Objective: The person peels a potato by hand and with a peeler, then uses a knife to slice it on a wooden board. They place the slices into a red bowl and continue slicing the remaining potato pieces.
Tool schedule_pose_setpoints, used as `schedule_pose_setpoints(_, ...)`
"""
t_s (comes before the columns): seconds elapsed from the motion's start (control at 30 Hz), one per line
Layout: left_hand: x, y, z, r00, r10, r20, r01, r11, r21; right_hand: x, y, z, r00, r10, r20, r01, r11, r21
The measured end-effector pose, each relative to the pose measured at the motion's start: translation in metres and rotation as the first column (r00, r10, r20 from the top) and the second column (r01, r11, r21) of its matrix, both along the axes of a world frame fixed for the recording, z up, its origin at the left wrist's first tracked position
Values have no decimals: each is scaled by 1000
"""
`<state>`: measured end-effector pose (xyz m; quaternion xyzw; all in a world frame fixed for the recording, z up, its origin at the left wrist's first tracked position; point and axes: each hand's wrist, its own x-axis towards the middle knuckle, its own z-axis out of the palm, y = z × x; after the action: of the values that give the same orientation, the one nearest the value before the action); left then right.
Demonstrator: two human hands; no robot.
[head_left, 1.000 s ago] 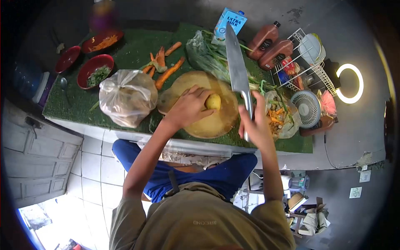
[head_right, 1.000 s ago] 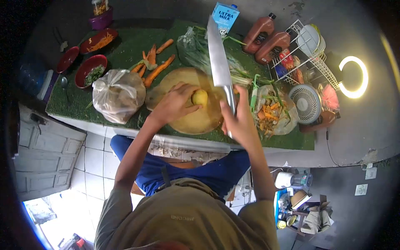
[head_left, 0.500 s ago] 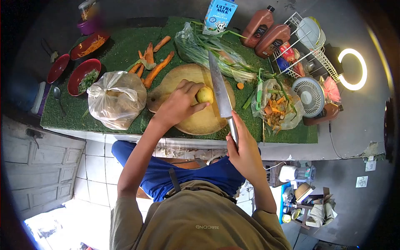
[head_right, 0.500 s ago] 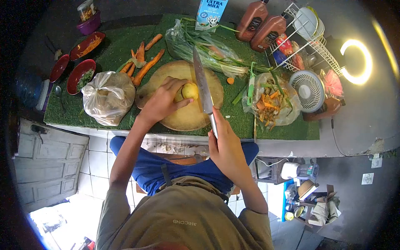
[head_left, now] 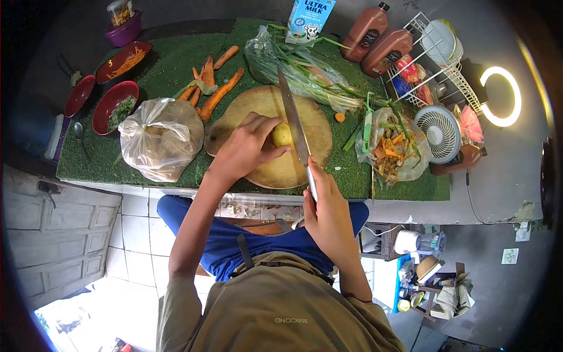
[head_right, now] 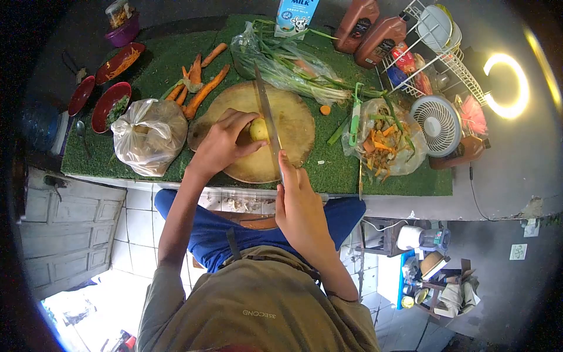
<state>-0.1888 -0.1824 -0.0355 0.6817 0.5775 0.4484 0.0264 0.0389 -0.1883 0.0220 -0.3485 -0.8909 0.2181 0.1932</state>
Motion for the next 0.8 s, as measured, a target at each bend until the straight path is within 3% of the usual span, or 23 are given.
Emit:
schedule_pose_setpoints(0.3, 1, -2, 0, 1000, 1, -9, -1, 1000, 11, 0, -7, 1, 999, -19, 45, 19, 1000, -3)
schedule_pose_setpoints(0.4, 2, -4, 4, 999, 46, 9, -45, 997, -55, -1, -10, 1, 998, -22, 59, 24, 999, -29)
schedule_pose_setpoints(0.8, 0, -3, -2, 998, 48, -46, -47, 998, 30, -4, -16, 0, 997, -56, 51, 57, 998, -25)
